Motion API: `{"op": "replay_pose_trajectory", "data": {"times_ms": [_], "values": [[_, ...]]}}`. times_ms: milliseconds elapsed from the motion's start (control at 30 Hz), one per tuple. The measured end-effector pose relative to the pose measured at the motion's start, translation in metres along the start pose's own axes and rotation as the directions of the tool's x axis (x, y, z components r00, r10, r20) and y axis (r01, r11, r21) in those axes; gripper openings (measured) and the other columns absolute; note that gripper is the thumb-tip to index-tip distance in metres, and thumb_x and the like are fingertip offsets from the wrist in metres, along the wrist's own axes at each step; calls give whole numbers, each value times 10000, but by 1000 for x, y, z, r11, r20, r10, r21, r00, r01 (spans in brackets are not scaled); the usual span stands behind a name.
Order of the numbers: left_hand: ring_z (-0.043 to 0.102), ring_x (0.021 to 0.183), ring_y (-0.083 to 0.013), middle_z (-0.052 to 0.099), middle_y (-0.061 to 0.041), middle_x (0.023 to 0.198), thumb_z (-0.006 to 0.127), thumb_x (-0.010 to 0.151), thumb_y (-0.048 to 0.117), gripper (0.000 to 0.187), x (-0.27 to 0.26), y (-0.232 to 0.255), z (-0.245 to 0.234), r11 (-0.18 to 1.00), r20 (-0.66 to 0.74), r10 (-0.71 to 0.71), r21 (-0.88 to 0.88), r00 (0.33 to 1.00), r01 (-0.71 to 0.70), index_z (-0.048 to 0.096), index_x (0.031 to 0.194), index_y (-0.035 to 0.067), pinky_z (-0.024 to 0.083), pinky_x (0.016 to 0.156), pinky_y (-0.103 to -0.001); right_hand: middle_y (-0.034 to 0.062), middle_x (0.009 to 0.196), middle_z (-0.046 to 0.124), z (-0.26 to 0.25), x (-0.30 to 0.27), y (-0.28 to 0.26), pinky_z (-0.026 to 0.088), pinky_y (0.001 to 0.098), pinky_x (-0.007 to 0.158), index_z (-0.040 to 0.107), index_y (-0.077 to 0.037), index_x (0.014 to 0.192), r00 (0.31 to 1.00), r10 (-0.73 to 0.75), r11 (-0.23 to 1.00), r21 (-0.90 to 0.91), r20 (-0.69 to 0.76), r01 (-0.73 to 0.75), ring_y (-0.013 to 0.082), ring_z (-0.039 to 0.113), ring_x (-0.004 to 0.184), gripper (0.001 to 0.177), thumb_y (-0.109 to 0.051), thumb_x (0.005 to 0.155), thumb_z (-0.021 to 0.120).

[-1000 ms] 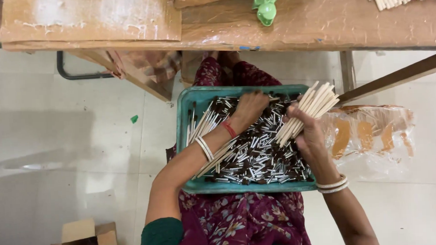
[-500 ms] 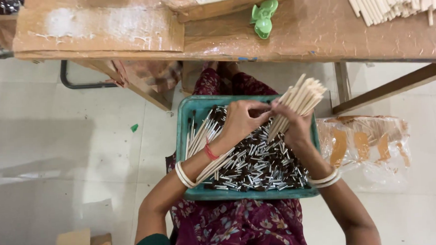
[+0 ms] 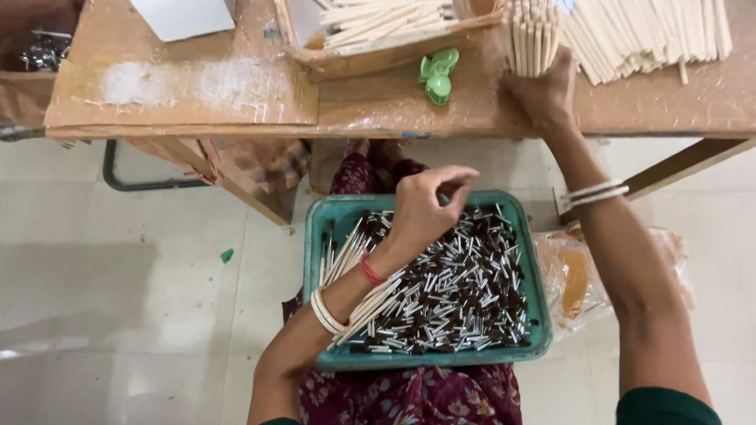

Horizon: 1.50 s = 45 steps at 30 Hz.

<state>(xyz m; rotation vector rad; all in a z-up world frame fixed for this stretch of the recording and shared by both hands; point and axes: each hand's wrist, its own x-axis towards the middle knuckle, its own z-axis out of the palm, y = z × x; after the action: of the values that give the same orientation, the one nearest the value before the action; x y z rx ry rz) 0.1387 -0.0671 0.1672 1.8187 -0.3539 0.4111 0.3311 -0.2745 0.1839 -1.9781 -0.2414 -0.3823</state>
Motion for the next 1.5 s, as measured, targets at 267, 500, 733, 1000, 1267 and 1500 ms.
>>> {"op": "replay_pose_trajectory", "data": {"times_ms": [267,500,733,1000,1267,1500], "values": [[516,1405,-310,519,-179,1500,656,900,-96,581,74,40,58,622,66,625,561,778,-546,497,1459,-78,416,1240,-404,88,887,749,-69,8,-26,559,352,675,729,-58,971,837,-442,350,-796,323,493,194,705,824,68,-109,951,768],[692,1018,-319,725,-185,1053,773,721,176,710,176,28,101,897,-23,168,417,986,-143,552,1369,-9,542,1007,-475,13,869,748,-86,0,-122,567,315,773,736,-114,919,714,-331,-275,-787,617,553,157,722,899,181,-238,798,788],[758,768,-179,770,-79,930,901,653,257,614,215,-64,146,980,-125,196,49,973,-191,688,1208,104,667,713,-348,141,1251,673,-99,38,-130,612,343,982,522,-64,1345,783,-359,804,-257,507,536,220,669,1163,687,-166,776,894],[705,1029,-230,699,-96,1166,942,641,263,780,207,-74,153,872,-132,241,-405,961,-274,581,1305,67,615,893,-330,166,1377,602,-32,51,-21,647,297,944,493,47,1430,891,-444,886,197,92,420,146,720,969,768,46,756,860],[787,909,-265,778,-118,995,945,615,241,601,210,-105,161,998,44,-5,-66,999,8,706,1132,50,644,798,-400,110,1156,592,-31,40,-35,610,232,782,508,6,1402,972,-229,856,486,53,175,106,673,872,690,42,780,804],[716,1007,-360,737,-165,1031,892,750,167,567,198,-70,143,988,-263,116,132,958,-84,602,1213,14,586,842,-483,34,981,644,-4,34,-42,571,231,736,623,-12,1234,978,-130,884,428,-162,188,102,647,820,443,43,847,831]]}}
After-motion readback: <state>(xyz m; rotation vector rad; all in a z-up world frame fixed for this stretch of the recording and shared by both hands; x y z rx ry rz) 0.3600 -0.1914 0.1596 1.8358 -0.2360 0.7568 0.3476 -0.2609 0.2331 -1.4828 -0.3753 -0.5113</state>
